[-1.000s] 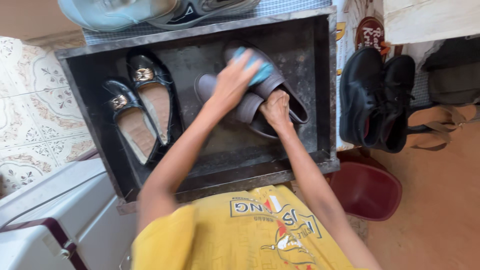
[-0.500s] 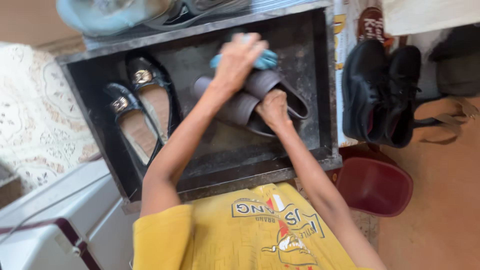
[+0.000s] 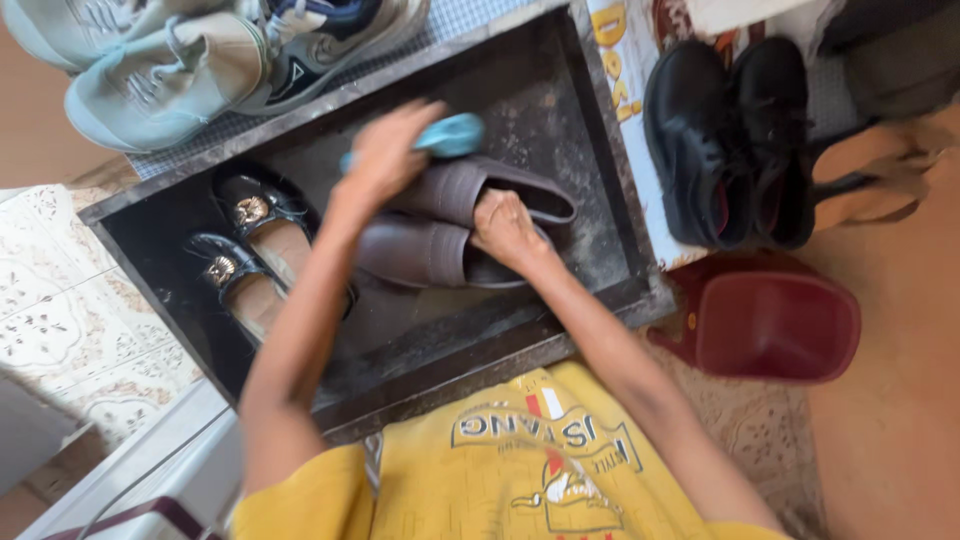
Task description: The person wipes the exterior of several pairs of shoes using a blue cloth. They handle a pair of brown slip-on shoes, a pair of black lace-up shoes, a pair of black flats with gold embellishments, and a pair of light blue sneakers. The person wipes each shoe individually, turning them over to clean different sides, and places them back into a dark storage bin.
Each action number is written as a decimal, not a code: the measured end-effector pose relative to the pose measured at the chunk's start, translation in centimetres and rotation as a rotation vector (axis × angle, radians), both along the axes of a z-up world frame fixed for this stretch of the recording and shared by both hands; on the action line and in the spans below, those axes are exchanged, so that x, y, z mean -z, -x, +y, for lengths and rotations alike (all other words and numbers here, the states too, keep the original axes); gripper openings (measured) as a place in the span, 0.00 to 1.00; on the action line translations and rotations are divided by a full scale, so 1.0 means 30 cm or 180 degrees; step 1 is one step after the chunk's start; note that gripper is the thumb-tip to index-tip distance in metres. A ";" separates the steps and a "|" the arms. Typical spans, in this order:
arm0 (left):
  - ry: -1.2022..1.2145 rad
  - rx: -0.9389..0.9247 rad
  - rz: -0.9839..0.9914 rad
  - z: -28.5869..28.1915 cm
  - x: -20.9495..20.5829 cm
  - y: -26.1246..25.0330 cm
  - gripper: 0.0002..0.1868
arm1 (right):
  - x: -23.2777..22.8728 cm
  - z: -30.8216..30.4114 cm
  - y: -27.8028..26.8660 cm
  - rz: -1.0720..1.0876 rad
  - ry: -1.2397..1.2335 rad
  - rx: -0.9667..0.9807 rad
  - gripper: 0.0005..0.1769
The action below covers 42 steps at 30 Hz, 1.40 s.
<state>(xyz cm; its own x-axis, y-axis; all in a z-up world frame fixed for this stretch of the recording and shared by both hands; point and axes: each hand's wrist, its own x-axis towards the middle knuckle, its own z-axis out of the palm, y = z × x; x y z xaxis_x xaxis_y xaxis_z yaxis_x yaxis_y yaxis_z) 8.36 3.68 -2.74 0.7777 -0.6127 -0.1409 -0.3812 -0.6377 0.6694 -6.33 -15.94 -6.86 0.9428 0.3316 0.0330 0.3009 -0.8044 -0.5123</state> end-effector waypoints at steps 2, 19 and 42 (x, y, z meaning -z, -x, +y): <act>0.0789 0.0518 -0.0229 -0.257 0.079 0.080 0.36 | -0.004 -0.005 0.006 0.0306 0.0106 -0.0146 0.14; 0.0052 0.0412 0.0082 -0.172 0.038 0.005 0.25 | 0.022 0.004 0.007 0.0014 0.0163 -0.0091 0.14; -0.1526 -0.2218 -0.0901 0.088 -0.014 0.428 0.28 | 0.049 0.003 0.010 0.0078 -0.0109 0.0191 0.18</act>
<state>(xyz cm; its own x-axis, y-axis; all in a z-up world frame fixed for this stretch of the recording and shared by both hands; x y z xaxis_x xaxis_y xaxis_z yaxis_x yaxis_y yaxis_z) -4.48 6.32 -2.31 0.9961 0.0879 -0.0066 0.0873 -0.9737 0.2106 -6.64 -15.85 -8.32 0.9616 0.2737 0.0201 0.2398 -0.8024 -0.5465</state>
